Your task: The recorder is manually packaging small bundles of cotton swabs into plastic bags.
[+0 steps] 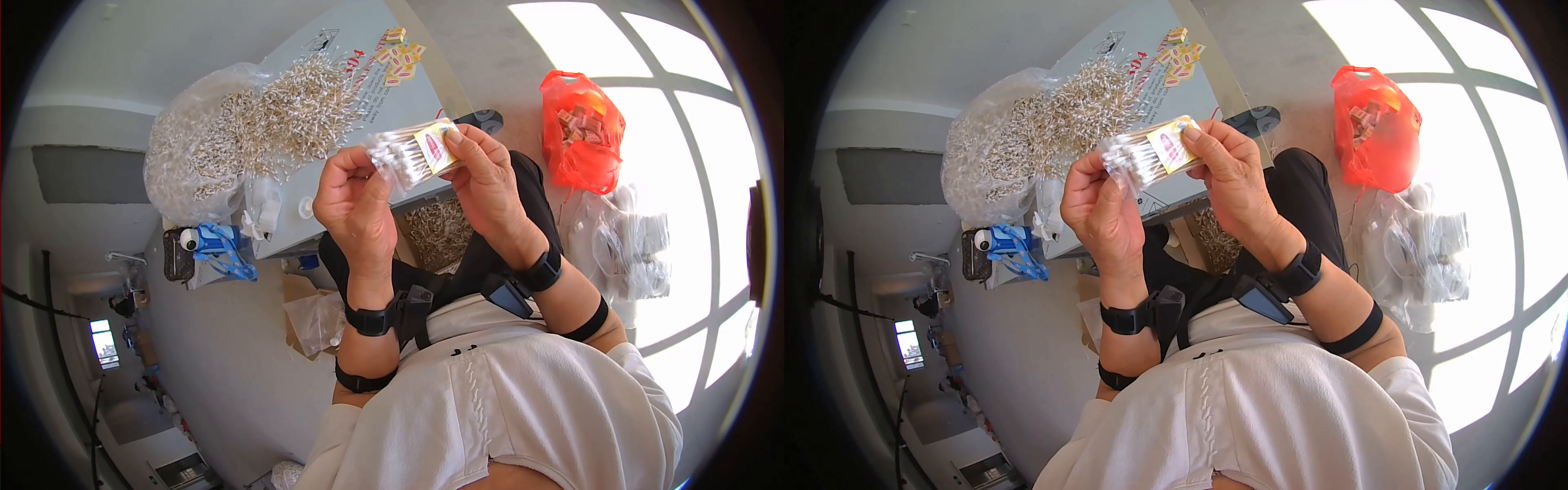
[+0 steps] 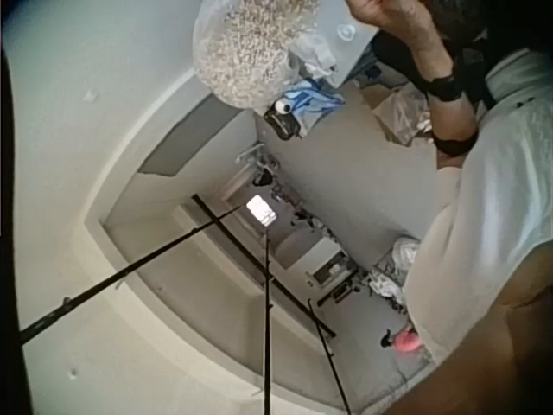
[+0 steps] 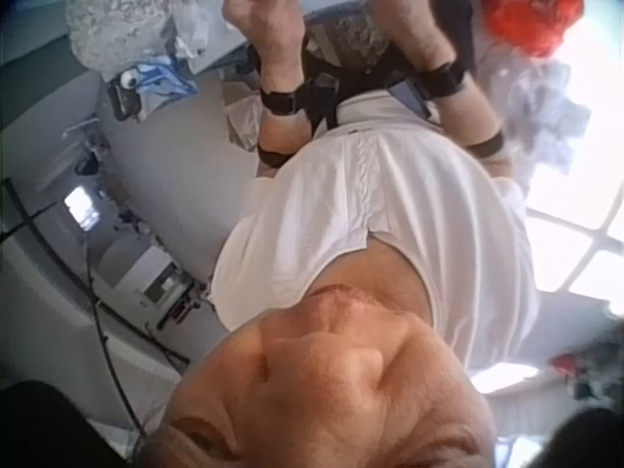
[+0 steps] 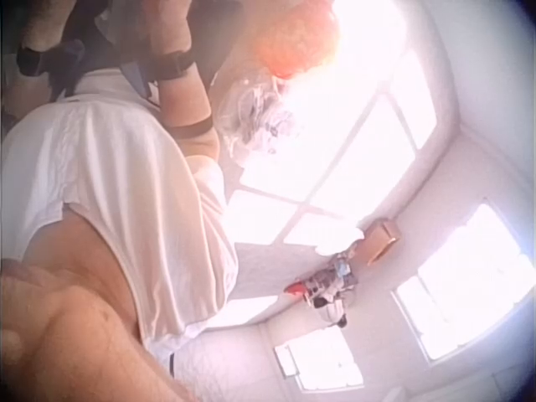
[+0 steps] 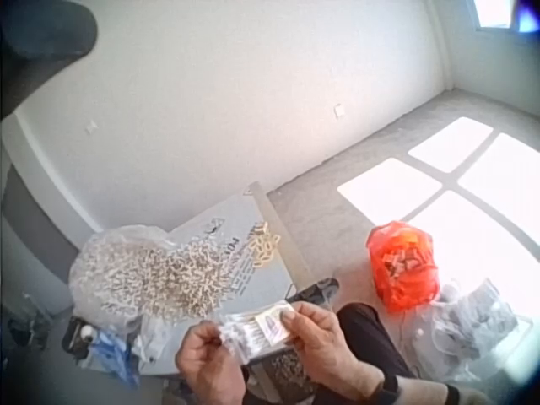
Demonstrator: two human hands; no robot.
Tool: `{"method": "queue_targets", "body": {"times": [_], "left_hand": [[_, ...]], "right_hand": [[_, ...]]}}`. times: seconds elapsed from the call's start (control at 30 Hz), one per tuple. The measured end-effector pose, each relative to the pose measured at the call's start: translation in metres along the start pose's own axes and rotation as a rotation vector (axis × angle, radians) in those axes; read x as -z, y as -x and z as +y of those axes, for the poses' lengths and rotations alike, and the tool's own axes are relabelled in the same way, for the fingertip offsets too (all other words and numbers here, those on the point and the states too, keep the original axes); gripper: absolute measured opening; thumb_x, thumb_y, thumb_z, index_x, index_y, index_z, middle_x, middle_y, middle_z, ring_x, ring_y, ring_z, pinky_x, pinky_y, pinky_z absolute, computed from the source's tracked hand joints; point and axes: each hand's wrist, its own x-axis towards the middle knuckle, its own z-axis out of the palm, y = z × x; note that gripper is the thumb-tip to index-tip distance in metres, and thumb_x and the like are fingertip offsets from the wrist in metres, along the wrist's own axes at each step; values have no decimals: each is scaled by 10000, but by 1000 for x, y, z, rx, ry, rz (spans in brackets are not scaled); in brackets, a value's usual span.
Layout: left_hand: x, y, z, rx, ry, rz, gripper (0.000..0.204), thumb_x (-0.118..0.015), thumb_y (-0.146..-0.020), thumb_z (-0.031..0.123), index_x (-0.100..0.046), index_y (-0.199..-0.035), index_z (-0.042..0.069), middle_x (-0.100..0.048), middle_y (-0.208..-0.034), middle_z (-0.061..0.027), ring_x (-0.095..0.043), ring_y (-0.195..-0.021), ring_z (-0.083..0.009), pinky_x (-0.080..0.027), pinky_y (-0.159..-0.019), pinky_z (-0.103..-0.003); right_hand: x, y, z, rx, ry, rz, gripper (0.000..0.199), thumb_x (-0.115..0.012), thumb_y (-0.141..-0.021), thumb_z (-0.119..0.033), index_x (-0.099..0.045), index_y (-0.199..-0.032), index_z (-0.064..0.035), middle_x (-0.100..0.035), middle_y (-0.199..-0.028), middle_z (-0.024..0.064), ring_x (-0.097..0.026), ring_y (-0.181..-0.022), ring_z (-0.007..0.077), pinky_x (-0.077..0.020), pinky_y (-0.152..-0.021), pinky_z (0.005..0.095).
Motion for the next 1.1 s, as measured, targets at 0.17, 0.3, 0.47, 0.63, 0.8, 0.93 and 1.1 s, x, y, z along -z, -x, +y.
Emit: {"method": "queue_targets", "body": {"times": [0.17,0.3,0.47,0.63,0.8,0.93,1.1], "left_hand": [[2,-1,1,-10,-16,-10,237,-642,-798,0,-573,-1016,-59,-622,-954,-78,-578,-871,-120,-443,-867,-269],[3,-1,3,-5,-99,-12,214,-625,-801,-20,-587,-1006,-67,-625,-939,-79,-577,-855,-118,-445,-850,-259],[-5,-3,11,-14,-190,43,140,-658,-778,-48,-587,-898,-36,-574,-843,-5,-530,-764,-65,-419,-744,-194],[-1,-4,12,-62,-297,45,107,-654,-787,-49,-585,-869,-39,-559,-827,-1,-508,-749,-63,-415,-731,-192],[0,-5,11,-73,-376,62,114,-654,-773,-74,-585,-855,-39,-560,-835,-3,-504,-744,-59,-423,-707,-189],[2,-4,10,-107,-508,86,115,-642,-769,-84,-592,-859,-34,-578,-844,-22,-519,-731,-67,-444,-667,-198],[5,-6,9,-207,-619,55,131,-638,-762,-88,-598,-869,-24,-587,-839,-45,-534,-714,-89,-453,-639,-206]], "right_hand": [[-1,-1,-1,21,29,4,192,-598,-921,-260,-637,-873,-79,-627,-793,-42,-449,-654,11,-368,-630,190],[0,0,0,4,1,6,194,-599,-920,-260,-632,-859,-79,-625,-789,-41,-450,-658,14,-366,-631,190],[-1,0,1,44,49,37,205,-596,-924,-266,-611,-839,-80,-597,-758,-41,-433,-655,17,-353,-620,196],[-4,1,-3,114,117,27,222,-592,-929,-271,-604,-853,-64,-581,-766,-42,-421,-669,16,-345,-620,196],[-8,5,-7,165,202,28,229,-584,-939,-251,-593,-886,-28,-575,-800,-36,-444,-718,12,-373,-660,188],[-9,5,-9,221,291,16,234,-574,-949,-232,-579,-910,-1,-577,-828,-24,-473,-777,15,-409,-716,188],[-9,6,-11,247,354,23,242,-576,-949,-232,-577,-918,8,-580,-835,-23,-478,-782,15,-414,-718,187]]}}
